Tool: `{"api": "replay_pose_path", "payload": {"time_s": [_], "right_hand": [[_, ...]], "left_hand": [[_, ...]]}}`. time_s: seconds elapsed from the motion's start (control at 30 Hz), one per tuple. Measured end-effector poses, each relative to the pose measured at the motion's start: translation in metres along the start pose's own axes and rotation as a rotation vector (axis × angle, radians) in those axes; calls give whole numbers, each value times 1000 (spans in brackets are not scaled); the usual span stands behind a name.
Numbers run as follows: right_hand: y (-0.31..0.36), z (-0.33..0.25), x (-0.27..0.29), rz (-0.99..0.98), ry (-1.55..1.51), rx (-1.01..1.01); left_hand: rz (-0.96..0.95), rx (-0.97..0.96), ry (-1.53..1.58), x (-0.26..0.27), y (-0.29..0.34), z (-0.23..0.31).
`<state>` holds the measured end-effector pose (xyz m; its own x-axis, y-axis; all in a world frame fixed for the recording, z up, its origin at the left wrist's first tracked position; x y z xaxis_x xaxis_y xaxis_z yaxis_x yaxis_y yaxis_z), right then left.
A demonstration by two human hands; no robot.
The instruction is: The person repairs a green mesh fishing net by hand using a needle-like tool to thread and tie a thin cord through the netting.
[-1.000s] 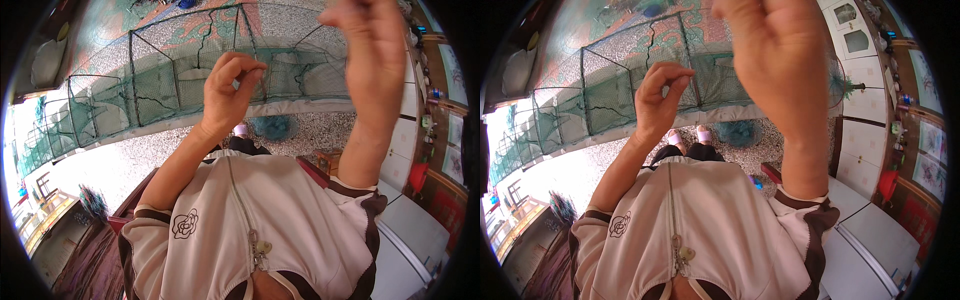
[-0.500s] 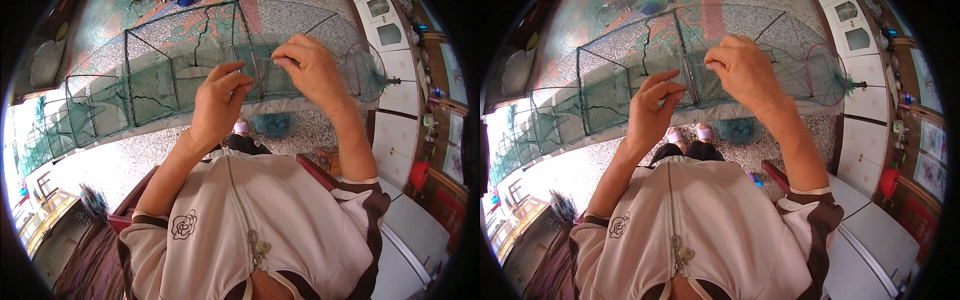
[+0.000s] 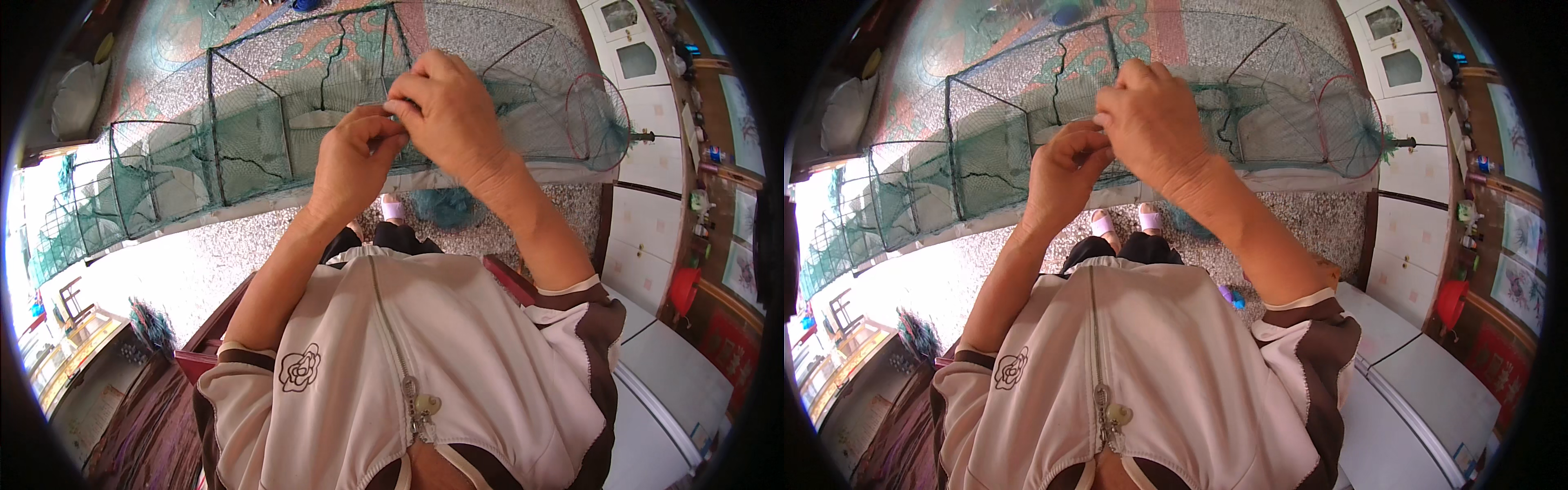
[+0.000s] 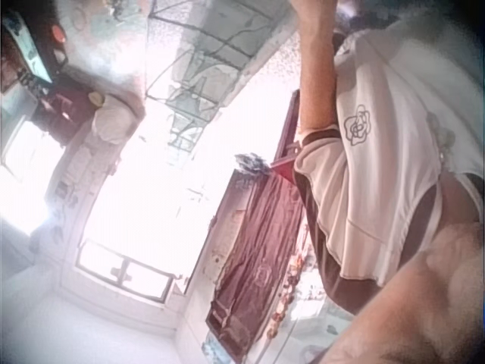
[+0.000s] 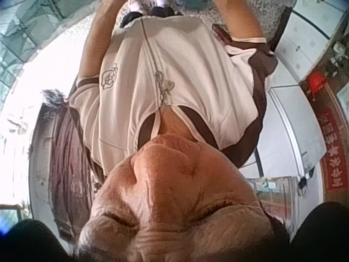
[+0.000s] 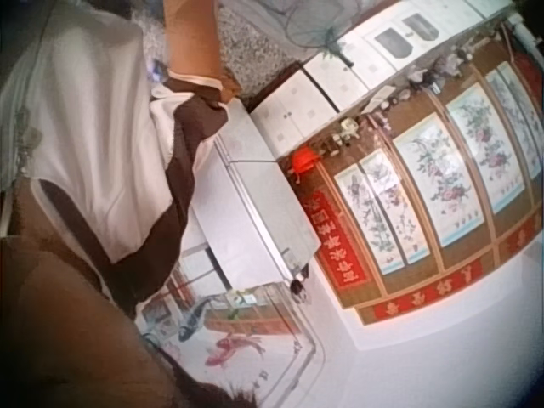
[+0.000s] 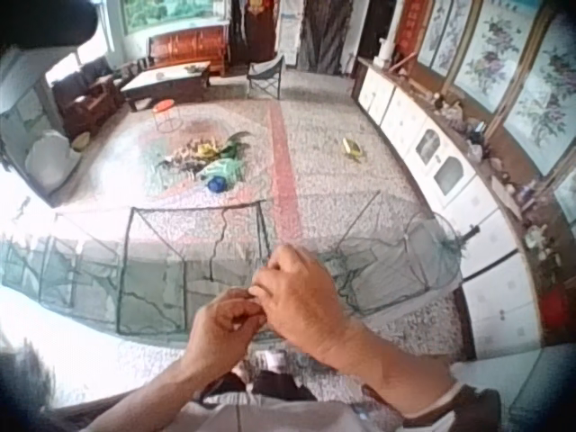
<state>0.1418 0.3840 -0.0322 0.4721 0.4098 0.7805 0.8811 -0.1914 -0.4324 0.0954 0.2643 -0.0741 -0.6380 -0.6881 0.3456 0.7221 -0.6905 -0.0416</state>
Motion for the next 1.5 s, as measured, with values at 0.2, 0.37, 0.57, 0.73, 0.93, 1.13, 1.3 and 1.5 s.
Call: {"api": "replay_pose_path", "payload": {"time_s": [0.2,0.37,0.57,0.73,0.93,1.13,1.3,1.5], "right_hand": [[-18,-48,12,140,-307,165],[-33,-56,62,356,-1070,112],[-25,-48,120,524,-815,425],[-22,-54,135,346,-435,440],[-24,-47,135,142,-549,403],[-21,-41,138,139,-27,291],[19,26,160,-439,-190,-620],[24,59,145,-22,-268,-481]], "left_hand": [[-51,-87,-82,2,3,7],[100,-174,-53,-1,3,25],[-80,-278,102,-9,-6,23],[-36,-221,214,-7,-11,19],[-36,-182,267,-9,-10,19],[30,-68,428,9,-5,17],[-43,-163,105,10,-15,26],[-110,-265,-67,16,-4,44]]}}
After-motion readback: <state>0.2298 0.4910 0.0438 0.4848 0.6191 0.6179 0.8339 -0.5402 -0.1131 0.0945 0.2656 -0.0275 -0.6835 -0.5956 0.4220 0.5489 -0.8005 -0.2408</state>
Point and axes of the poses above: each hand's wrist, its own y-axis away from the middle knuckle, its own x-axis out of the back of the hand, z = x × y, the point moved 5 cm from there along -y, towards the middle knuckle, and after that the axes turned 1 degree about -y, right-handed, at the moved point
